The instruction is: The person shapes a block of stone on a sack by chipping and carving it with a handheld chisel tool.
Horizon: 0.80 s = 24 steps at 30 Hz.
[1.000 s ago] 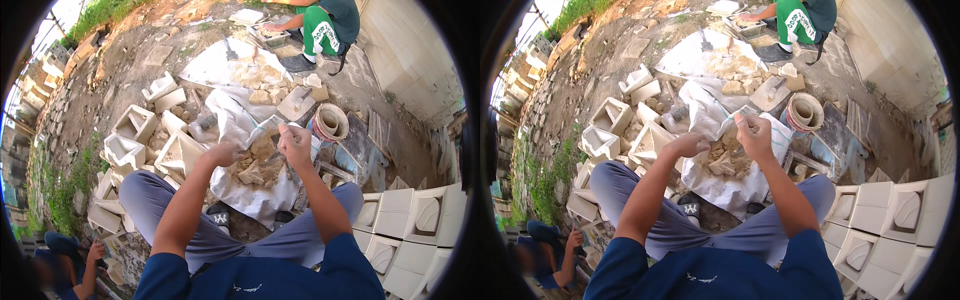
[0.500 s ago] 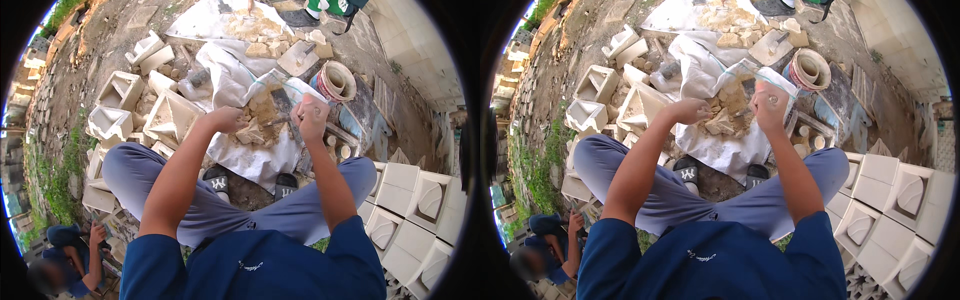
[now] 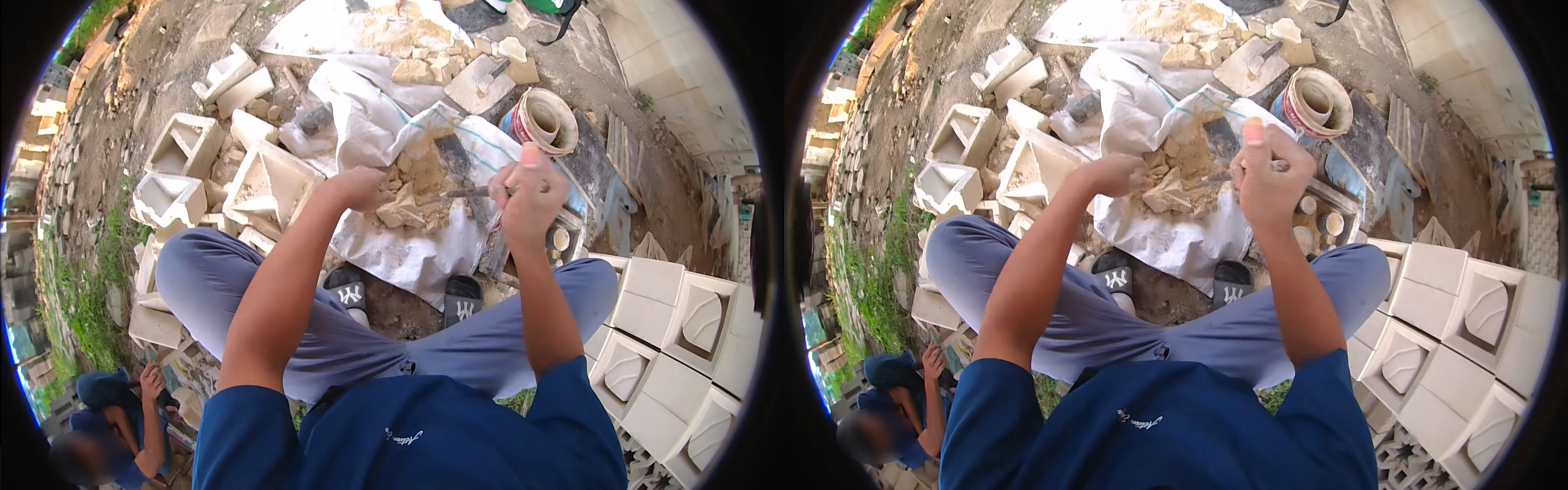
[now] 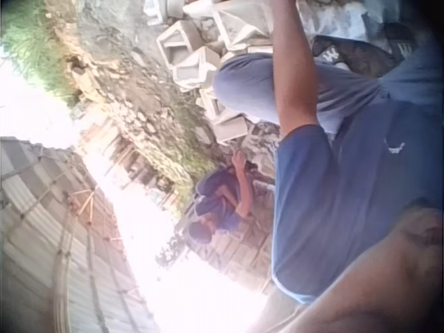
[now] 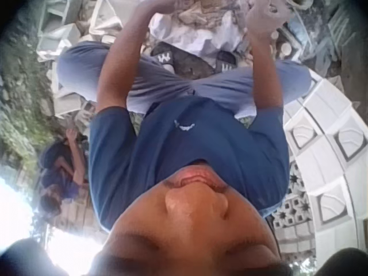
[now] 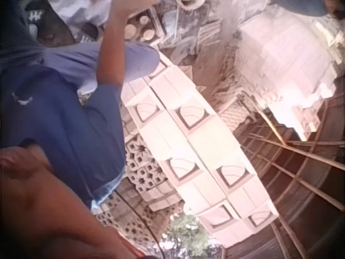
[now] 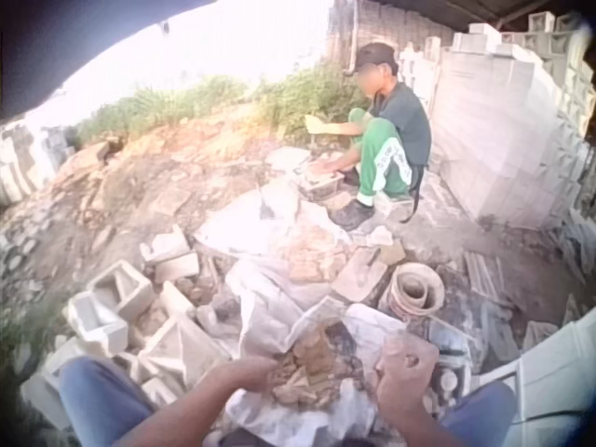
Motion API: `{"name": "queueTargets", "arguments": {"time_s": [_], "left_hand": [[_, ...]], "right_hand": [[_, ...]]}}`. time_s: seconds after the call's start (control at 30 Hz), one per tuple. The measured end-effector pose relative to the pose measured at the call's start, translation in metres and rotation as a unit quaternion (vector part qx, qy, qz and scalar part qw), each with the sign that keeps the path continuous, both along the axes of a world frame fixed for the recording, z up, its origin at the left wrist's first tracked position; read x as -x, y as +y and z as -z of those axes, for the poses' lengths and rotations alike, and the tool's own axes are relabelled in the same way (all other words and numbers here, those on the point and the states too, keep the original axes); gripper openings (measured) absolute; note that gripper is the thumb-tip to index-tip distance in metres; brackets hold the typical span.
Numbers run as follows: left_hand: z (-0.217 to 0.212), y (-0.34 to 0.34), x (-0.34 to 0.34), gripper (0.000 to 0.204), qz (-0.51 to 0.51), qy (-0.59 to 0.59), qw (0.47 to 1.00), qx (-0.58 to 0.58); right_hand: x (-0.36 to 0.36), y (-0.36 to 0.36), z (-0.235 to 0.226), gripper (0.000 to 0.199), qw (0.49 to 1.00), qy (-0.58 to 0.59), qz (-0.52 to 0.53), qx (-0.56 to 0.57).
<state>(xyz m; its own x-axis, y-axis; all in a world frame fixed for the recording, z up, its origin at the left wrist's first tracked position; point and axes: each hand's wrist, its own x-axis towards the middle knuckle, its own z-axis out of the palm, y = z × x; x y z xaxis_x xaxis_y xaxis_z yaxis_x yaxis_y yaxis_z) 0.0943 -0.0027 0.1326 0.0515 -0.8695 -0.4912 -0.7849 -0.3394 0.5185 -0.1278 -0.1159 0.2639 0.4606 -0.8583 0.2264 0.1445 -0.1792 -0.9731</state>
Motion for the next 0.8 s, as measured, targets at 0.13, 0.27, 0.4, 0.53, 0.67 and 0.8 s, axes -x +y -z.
{"name": "queueTargets", "arguments": {"time_s": [0.13, 0.27, 0.4, 0.53, 0.67, 0.8], "left_hand": [[-0.010, -0.012, 0.017, 0.045, 0.000, 0.025, 1.000, 0.012], [0.001, -0.012, 0.005, 0.046, 0.034, 0.007, 0.999, 0.011], [0.000, -0.015, 0.015, 0.049, 0.034, 0.010, 0.999, 0.004], [-0.004, -0.025, 0.022, 0.049, 0.046, 0.008, 0.999, -0.013], [0.007, -0.016, 0.017, 0.049, 0.044, -0.019, 0.998, -0.036], [0.001, -0.021, 0.025, 0.051, 0.027, 0.013, 0.999, -0.031]], "right_hand": [[0.014, -0.015, 0.019, 0.048, 0.998, -0.011, 0.056, 0.010], [-0.001, -0.018, 0.014, 0.046, 0.994, 0.026, 0.091, -0.048], [0.019, -0.005, 0.012, 0.044, 0.994, 0.021, 0.106, 0.020], [0.019, -0.031, 0.040, 0.041, 0.984, 0.082, 0.137, 0.078], [0.019, -0.018, 0.018, 0.038, 0.980, 0.076, 0.129, 0.128], [0.024, -0.008, 0.019, 0.037, 0.993, 0.009, 0.112, 0.035]]}}
